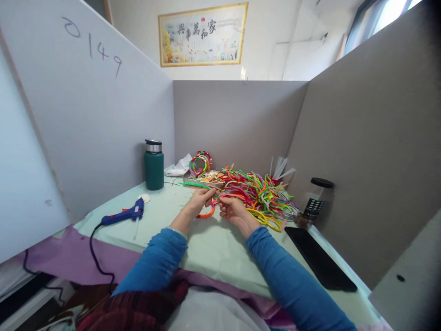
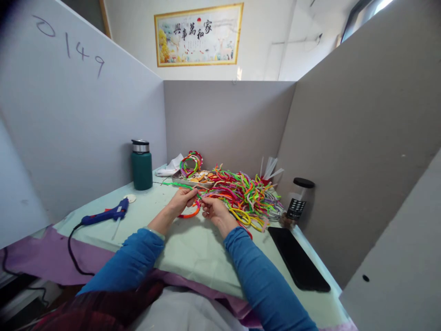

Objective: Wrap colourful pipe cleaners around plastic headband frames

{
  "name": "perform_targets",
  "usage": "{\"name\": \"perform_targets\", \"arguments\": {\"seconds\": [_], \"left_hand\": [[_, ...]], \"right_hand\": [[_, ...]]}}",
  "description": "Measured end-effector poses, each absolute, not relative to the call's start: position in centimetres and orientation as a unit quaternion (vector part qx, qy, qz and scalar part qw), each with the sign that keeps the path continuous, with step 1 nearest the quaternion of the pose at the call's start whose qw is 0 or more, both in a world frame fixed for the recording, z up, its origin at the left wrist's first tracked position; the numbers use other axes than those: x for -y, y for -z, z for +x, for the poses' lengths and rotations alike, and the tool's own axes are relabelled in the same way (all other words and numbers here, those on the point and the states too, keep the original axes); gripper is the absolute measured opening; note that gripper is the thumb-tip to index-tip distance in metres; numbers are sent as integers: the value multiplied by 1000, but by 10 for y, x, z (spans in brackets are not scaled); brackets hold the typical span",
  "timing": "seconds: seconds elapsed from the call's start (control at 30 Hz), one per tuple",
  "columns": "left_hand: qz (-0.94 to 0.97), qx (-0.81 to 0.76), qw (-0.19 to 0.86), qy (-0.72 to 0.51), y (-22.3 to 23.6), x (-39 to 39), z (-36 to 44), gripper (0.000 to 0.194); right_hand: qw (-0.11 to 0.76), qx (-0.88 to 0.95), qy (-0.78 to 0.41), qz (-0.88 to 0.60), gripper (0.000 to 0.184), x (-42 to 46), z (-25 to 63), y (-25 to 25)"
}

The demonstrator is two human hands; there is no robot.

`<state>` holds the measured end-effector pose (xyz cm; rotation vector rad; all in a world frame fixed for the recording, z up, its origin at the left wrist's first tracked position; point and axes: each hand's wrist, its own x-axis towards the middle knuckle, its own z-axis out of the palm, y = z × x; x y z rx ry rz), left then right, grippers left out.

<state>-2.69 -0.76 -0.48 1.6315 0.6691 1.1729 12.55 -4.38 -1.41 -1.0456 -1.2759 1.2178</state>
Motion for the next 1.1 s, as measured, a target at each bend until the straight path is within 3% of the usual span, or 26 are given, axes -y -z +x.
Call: {"name": "perform_targets", "arguments": {"seconds": [0.1, 0.23, 0.3, 0.37, 0.53, 0.83, 1.1], "left_hand": [[663, -301, 488, -482, 2, 10, -27, 48], [606, -360, 499, -504, 5, 6, -29, 45], [586, -360, 519, -507, 8, 3, -29, 45], [586, -347, 541, -494, 11, 0, -28, 44], [610, -352, 549, -450, 15, -2, -27, 45], [506, -366, 609, -488, 5, 3, -27, 45], [468, -405, 599, -508, 6, 1, -28, 39]], "right_hand": [[508, 551, -488, -446, 20, 43, 127, 16], [565, 645, -113, -502, 24, 49, 126, 15], [539, 672, 63, -504, 22, 54, 125, 15], [493, 694, 149, -502, 20, 56, 123, 15], [444, 722, 162, -505, 10, 50, 121, 22], [455, 747, 140, -464, 16, 46, 125, 24], [451, 775, 145, -419, 16, 49, 122, 23]]}}
